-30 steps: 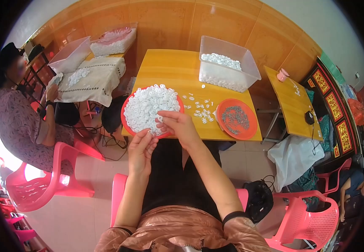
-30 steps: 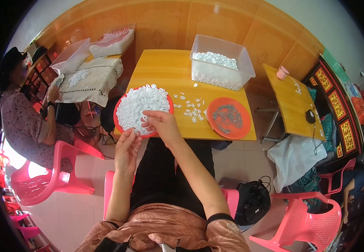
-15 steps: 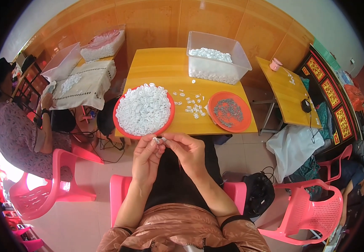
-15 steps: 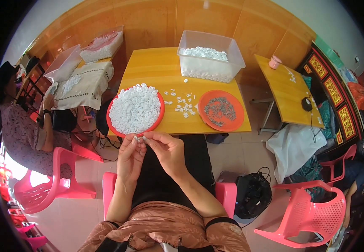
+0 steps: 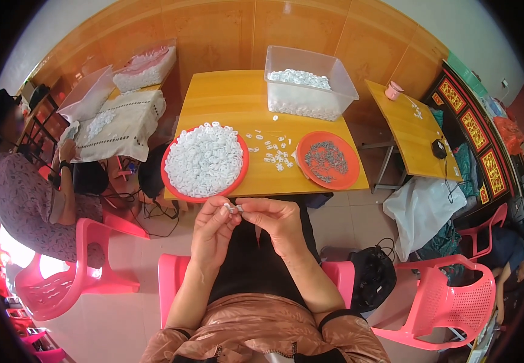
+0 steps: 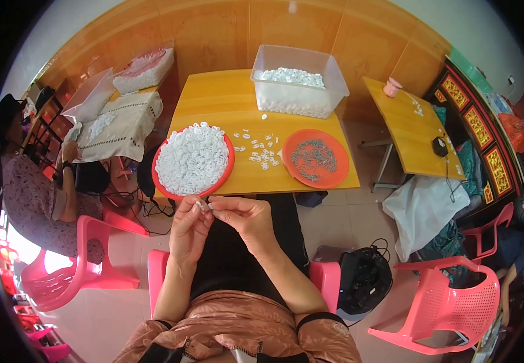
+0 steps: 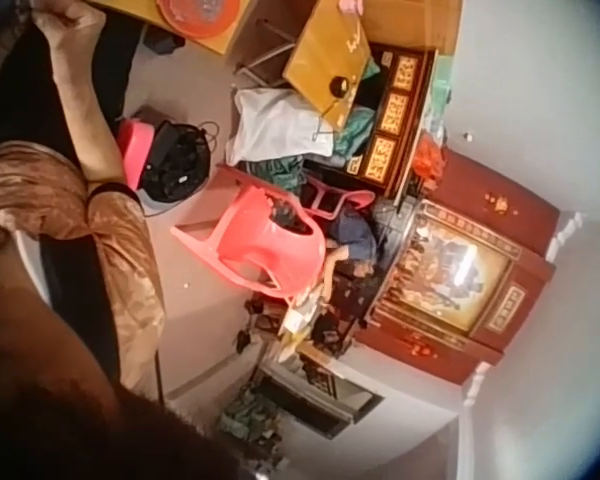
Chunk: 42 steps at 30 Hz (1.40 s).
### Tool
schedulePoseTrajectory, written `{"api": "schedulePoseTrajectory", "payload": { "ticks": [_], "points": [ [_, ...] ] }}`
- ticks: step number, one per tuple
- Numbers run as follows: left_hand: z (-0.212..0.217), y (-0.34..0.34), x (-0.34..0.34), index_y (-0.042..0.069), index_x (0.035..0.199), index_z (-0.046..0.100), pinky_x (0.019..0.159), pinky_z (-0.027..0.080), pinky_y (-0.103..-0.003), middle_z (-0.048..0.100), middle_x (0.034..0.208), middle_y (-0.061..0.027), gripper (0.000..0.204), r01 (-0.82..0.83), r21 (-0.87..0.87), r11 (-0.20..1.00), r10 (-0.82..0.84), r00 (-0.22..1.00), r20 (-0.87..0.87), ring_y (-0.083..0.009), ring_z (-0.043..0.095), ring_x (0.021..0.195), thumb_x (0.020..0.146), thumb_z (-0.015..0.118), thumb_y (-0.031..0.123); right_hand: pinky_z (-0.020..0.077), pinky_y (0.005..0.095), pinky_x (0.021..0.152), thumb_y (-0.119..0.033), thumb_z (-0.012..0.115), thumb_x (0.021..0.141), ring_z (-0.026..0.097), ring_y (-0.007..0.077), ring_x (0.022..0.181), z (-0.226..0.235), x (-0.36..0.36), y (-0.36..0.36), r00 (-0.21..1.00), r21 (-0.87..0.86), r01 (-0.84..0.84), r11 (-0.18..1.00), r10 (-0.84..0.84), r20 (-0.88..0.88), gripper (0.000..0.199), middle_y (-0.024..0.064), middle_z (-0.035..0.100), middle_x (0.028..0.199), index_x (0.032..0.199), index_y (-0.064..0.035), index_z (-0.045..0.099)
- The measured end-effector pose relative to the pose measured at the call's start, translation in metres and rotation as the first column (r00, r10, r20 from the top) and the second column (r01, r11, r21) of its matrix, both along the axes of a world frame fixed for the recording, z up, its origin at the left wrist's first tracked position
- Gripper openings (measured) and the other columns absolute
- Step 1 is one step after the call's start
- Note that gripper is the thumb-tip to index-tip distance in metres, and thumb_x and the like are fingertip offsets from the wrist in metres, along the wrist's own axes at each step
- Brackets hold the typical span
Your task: Assembling small white plastic components into larger units by hand.
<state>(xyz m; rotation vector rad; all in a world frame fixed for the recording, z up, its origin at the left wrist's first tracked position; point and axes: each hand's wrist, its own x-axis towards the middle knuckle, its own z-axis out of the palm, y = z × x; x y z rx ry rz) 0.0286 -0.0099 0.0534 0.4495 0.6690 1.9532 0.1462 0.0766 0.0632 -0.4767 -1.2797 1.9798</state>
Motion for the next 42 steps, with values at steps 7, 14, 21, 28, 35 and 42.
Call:
{"api": "schedulePoseTrajectory", "payload": {
  "ticks": [7,14,21,28,35,42],
  "points": [
    [0.001,0.0,-0.001,0.004,0.096,0.056,0.073,0.047,-0.024,0.062,0.085,-0.0053,0.009,-0.019,-0.031,0.999,0.016,0.998,-0.069,-0.0128,0.059,0.077,0.088,0.056,0.007,0.0517,0.027,0.08,0.002,0.062,0.081,0.064,0.0164,0.084,0.002,-0.002,0.0,1.0,0.009,-0.008,1.0,0.008,-0.014,0.019,0.0133,0.067,0.093,0.1,0.0061,0.064],
    [-0.001,0.0,-0.003,0.004,0.096,0.056,0.073,0.048,-0.024,0.063,0.086,-0.0054,0.008,-0.033,-0.05,0.998,0.03,0.998,-0.06,-0.0122,0.06,0.077,0.088,0.056,0.006,0.052,0.0272,0.08,0.004,0.06,0.082,0.064,0.0168,0.086,0.0,-0.003,0.0,1.0,0.038,-0.01,0.999,0.011,-0.016,0.02,0.0135,0.066,0.095,0.102,0.0065,0.063],
    [-0.003,0.0,-0.005,0.004,0.097,0.055,0.076,0.048,-0.022,0.06,0.089,-0.0051,0.01,0.001,-0.049,0.999,0.0,0.999,0.035,-0.0109,0.059,0.079,0.088,0.057,0.008,0.0523,0.0236,0.076,0.005,0.063,0.081,0.064,0.0139,0.086,-0.002,-0.004,-0.002,0.997,0.1,0.05,0.994,-0.055,0.048,0.019,0.0113,0.066,0.095,0.1,0.0063,0.063],
    [-0.001,0.002,-0.003,0.003,0.097,0.057,0.074,0.047,-0.024,0.063,0.087,-0.0067,0.01,-0.199,-0.048,0.979,0.195,0.978,-0.078,-0.0135,0.061,0.078,0.087,0.058,0.004,0.051,0.0212,0.073,0.003,0.064,0.081,0.062,0.0095,0.082,0.004,0.0,-0.003,0.969,0.389,0.04,0.92,-0.131,0.209,0.022,0.0071,0.066,0.091,0.102,0.0036,0.062],
    [-0.001,0.001,0.003,0.002,0.096,0.057,0.074,0.046,-0.023,0.065,0.089,-0.0072,0.01,-0.28,-0.056,0.958,0.247,0.912,-0.328,-0.0121,0.061,0.083,0.086,0.058,0.003,0.0515,0.024,0.073,0.001,0.066,0.079,0.063,0.0122,0.081,0.005,-0.001,-0.005,0.973,0.425,0.042,0.904,-0.133,0.187,0.029,0.0078,0.066,0.09,0.107,0.002,0.06],
    [0.0,0.001,0.007,0.002,0.097,0.057,0.071,0.046,-0.021,0.066,0.092,-0.0076,0.01,-0.299,-0.094,0.95,0.252,0.906,-0.34,-0.0129,0.063,0.085,0.087,0.058,0.004,0.0505,0.0209,0.069,0.0,0.066,0.081,0.062,0.009,0.079,0.0,-0.004,-0.003,0.98,0.296,0.145,0.944,-0.179,0.091,0.024,0.0064,0.064,0.088,0.104,0.004,0.059]
  ]
}}
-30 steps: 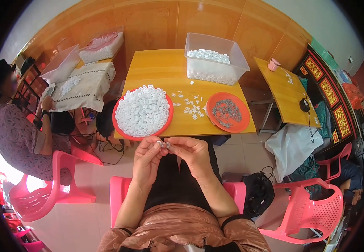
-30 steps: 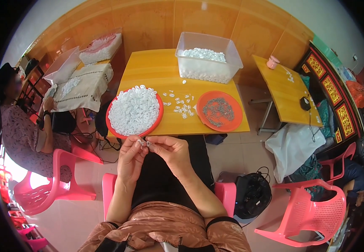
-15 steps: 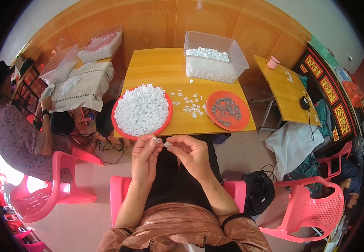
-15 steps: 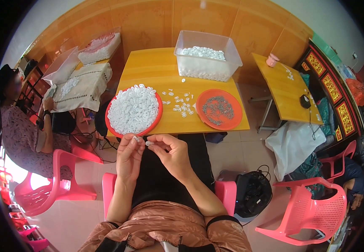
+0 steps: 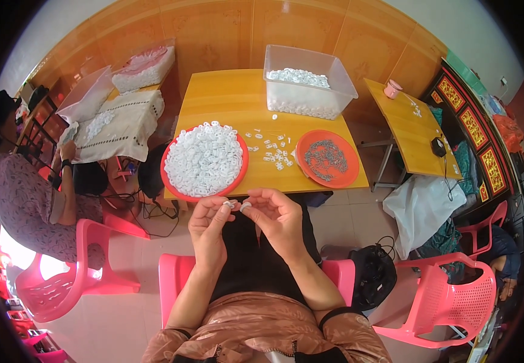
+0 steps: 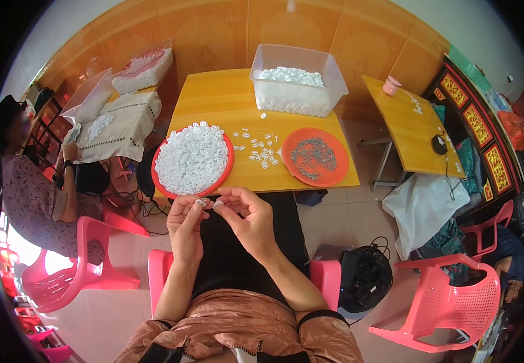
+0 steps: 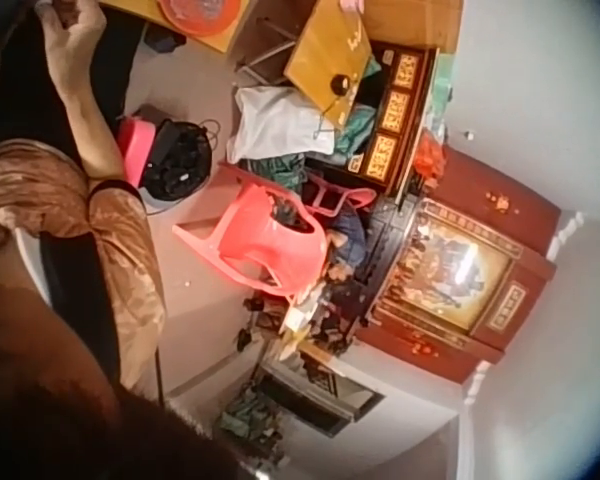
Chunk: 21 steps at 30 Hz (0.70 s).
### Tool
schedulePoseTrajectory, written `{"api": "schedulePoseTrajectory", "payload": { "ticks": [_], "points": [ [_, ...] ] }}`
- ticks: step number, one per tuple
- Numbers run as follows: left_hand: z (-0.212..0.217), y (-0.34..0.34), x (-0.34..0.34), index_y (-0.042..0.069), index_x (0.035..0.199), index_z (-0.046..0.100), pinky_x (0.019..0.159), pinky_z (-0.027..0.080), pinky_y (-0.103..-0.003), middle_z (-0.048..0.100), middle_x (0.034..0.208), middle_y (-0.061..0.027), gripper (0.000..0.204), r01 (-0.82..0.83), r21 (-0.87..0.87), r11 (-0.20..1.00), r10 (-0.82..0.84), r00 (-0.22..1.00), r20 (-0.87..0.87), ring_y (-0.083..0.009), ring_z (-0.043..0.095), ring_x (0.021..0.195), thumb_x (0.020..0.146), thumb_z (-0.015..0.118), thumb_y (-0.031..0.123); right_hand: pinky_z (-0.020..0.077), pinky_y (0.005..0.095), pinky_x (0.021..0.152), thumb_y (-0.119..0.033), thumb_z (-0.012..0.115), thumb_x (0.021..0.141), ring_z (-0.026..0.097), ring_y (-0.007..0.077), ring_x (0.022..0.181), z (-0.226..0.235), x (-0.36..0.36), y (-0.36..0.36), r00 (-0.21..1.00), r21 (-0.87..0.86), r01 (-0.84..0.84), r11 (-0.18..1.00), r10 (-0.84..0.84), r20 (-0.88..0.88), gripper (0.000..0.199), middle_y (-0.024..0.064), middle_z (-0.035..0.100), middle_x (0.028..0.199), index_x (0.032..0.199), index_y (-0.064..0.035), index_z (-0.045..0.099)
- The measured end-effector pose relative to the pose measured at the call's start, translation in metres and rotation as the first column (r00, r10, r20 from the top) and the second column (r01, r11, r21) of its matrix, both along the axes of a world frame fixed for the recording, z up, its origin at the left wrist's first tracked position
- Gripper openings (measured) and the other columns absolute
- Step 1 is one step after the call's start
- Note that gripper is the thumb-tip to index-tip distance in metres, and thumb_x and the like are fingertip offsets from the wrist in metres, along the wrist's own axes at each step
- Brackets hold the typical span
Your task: Assembling small white plastic components into larger units by hand.
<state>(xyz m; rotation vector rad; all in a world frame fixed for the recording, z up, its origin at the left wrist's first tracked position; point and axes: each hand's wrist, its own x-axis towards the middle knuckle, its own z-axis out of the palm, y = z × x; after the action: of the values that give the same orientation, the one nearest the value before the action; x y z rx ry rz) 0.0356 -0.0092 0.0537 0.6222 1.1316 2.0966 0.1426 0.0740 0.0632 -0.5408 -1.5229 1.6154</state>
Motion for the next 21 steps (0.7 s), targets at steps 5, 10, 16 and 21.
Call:
{"api": "schedulePoseTrajectory", "payload": {
  "ticks": [5,10,16,21],
  "points": [
    [0.001,0.001,0.005,0.003,0.098,0.057,0.069,0.047,-0.021,0.065,0.092,-0.0083,0.01,0.007,0.025,1.0,-0.011,0.986,0.164,-0.0137,0.063,0.087,0.088,0.057,0.006,0.0506,0.0204,0.064,-0.002,0.065,0.082,0.062,0.0086,0.074,-0.004,-0.002,0.002,0.997,-0.131,-0.003,0.991,-0.007,-0.076,0.019,0.0054,0.065,0.085,0.099,0.0038,0.061],
    [-0.004,0.002,0.006,0.007,0.099,0.057,0.07,0.048,-0.021,0.065,0.094,-0.0055,0.01,0.029,0.021,0.999,-0.033,0.973,0.227,-0.0124,0.063,0.086,0.089,0.057,0.011,0.0507,0.0199,0.06,-0.004,0.065,0.083,0.062,0.0083,0.068,-0.003,-0.003,0.0,0.999,-0.231,-0.012,0.973,0.0,-0.053,0.018,0.0052,0.066,0.08,0.099,0.0035,0.064],
    [-0.002,0.002,0.004,0.007,0.098,0.057,0.071,0.049,-0.022,0.065,0.092,-0.0051,0.01,0.008,0.0,1.0,-0.008,0.975,0.224,-0.0123,0.064,0.086,0.089,0.057,0.011,0.0508,0.0198,0.065,-0.002,0.062,0.084,0.062,0.0089,0.072,-0.011,-0.011,-0.005,0.99,-0.048,0.006,0.999,-0.013,-0.137,0.02,0.0081,0.066,0.086,0.103,0.0046,0.063],
    [-0.003,0.001,0.002,0.004,0.097,0.057,0.072,0.047,-0.021,0.065,0.091,-0.0062,0.009,0.007,-0.002,1.0,-0.007,0.99,0.139,-0.0114,0.063,0.084,0.088,0.058,0.007,0.0505,0.021,0.066,-0.002,0.061,0.085,0.062,0.0107,0.076,-0.005,-0.007,-0.006,0.991,-0.175,-0.021,0.984,-0.002,-0.133,0.02,0.0089,0.066,0.09,0.104,0.0041,0.063]
  ]
}}
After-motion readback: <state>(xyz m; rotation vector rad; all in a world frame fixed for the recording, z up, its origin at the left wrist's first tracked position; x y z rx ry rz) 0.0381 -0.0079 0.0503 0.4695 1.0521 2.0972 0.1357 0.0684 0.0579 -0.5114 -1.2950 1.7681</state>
